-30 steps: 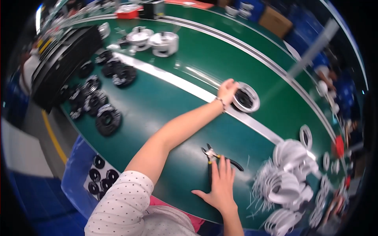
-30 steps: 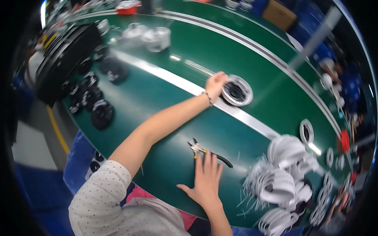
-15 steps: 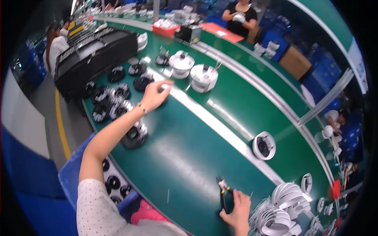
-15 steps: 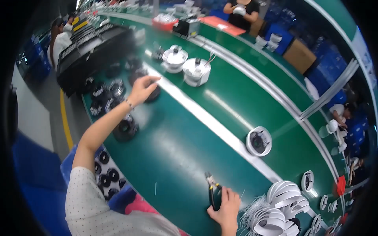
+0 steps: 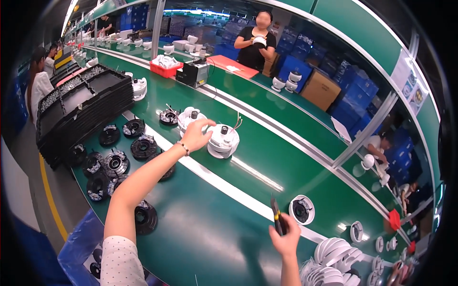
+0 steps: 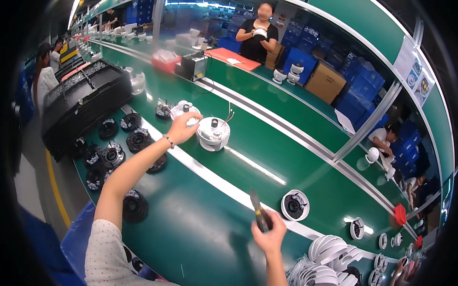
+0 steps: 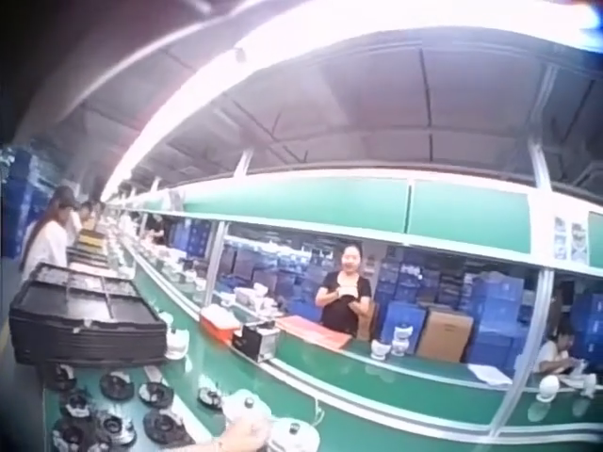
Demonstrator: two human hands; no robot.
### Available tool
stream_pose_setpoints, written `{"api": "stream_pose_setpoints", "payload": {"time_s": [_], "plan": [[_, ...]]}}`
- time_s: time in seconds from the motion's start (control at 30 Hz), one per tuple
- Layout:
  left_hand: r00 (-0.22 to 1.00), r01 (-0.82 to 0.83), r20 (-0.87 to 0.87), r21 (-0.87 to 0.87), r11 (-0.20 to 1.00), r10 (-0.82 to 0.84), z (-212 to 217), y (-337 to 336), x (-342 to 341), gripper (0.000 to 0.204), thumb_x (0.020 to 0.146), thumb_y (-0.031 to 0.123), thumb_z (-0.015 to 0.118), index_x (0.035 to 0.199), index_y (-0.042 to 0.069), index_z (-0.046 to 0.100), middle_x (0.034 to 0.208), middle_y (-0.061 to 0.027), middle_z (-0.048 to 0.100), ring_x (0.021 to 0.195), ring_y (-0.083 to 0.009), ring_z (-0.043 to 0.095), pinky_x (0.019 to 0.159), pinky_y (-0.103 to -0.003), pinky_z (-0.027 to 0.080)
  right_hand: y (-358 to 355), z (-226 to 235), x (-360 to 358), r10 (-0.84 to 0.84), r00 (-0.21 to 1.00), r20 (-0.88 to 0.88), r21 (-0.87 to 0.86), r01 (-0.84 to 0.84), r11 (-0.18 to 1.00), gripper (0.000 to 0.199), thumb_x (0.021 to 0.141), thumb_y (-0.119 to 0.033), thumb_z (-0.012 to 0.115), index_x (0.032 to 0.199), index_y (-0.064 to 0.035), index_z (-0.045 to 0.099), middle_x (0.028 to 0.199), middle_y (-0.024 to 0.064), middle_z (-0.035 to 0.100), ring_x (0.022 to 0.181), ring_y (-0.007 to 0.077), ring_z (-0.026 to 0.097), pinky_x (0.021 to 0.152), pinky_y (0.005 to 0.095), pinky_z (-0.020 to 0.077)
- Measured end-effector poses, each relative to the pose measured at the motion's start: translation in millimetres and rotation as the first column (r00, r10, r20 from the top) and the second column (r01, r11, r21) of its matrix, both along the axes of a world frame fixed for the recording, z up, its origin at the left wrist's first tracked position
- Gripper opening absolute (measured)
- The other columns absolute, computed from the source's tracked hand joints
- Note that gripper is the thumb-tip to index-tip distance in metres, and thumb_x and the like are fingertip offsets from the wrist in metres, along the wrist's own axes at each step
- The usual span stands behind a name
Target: Assembling components of security cameras on a production line.
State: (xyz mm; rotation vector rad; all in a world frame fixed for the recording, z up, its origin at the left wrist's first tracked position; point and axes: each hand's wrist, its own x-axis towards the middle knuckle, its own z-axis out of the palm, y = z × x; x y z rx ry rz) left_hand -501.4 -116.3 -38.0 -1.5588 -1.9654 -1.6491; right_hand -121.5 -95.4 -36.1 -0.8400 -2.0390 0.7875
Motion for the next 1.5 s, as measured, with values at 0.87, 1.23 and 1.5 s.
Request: {"api": "stream_pose_setpoints", "payload": {"time_s": [0.87, 1.23, 1.5], "plan": [[0.675, -0.102, -0.638, -0.579, 0.809, -0.372, 5.0, 143.9, -23.0, 0.003, 0.07, 0.01, 0.057, 0.071, 0.007, 0.058, 0.075, -0.01, 0.058, 0.076, -0.0268, 0.058, 0.067, -0.036, 0.047, 191.0, 26.4, -194.9, -0.311, 0.629, 0.712, 0.621, -0.359, 0.697, 0.043, 0.05, -0.019, 0.067, 0.09, -0.0049, 0.057, 0.086, 0.0102, 0.051, 0.085, 0.0246, 0.047, 0.072, 0.0333, 0.0375], [0.647, -0.015, -0.63, -0.574, 0.819, -0.43, 8.3, 149.0, 3.2, 0.004, 0.073, 0.008, 0.057, 0.075, 0.006, 0.055, 0.081, -0.0096, 0.056, 0.081, -0.0267, 0.056, 0.068, -0.037, 0.046, 191.7, 21.2, -181.5, -0.227, 0.585, 0.778, 0.488, -0.338, 0.805, 0.022, 0.053, -0.013, 0.064, 0.073, -0.0041, 0.062, 0.079, 0.0123, 0.059, 0.077, 0.027, 0.058, 0.066, 0.0358, 0.048], [0.836, 0.337, -0.496, 0.129, 0.932, -0.234, 41.9, 109.4, 48.9, 0.006, 0.073, 0.005, 0.058, 0.078, 0.004, 0.056, 0.075, -0.0096, 0.057, 0.068, -0.0256, 0.056, 0.059, -0.033, 0.045, 207.5, 82.5, -119.6, -0.265, 0.917, 0.298, 0.646, 0.011, 0.763, 0.038, 0.055, -0.019, 0.064, 0.091, -0.005, 0.063, 0.077, 0.0122, 0.06, 0.071, 0.0261, 0.059, 0.066, 0.033, 0.0467]]}}
